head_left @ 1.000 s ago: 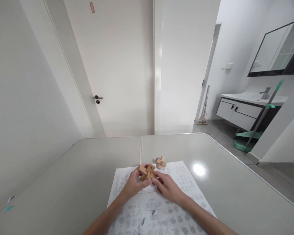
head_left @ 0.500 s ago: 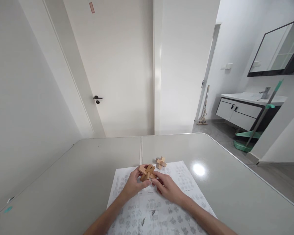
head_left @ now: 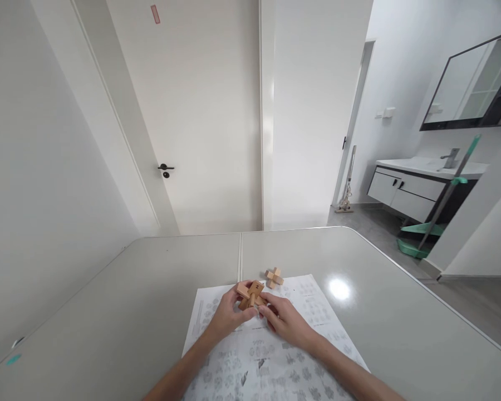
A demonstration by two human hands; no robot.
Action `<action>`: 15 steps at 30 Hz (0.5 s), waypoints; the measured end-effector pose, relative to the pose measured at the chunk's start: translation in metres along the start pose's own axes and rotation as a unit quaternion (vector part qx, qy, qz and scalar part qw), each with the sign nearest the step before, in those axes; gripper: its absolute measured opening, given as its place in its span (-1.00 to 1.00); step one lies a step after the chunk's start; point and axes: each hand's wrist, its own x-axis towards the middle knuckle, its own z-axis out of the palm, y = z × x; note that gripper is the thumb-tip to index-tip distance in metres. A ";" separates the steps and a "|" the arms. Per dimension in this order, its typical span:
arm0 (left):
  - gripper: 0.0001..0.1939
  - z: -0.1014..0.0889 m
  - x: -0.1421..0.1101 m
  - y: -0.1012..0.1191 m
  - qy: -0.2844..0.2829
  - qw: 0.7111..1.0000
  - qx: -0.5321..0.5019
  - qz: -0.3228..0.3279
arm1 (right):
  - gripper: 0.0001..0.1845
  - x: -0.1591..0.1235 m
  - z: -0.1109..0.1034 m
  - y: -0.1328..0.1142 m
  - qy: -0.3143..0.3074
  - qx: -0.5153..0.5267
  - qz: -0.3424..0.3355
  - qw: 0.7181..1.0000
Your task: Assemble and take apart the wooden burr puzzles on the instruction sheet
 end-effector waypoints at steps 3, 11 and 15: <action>-0.39 0.000 0.000 0.000 0.001 1.000 0.006 0.003 | -0.67 0.000 0.000 0.000 -0.001 0.003 -0.003 1.000; -0.39 -0.001 0.000 -0.004 0.004 1.000 0.007 0.000 | -0.69 0.001 0.000 0.000 0.000 0.005 -0.004 1.000; -0.38 -0.001 0.001 -0.006 0.006 1.000 0.007 0.000 | -0.70 0.001 0.000 0.000 0.002 0.003 -0.004 1.000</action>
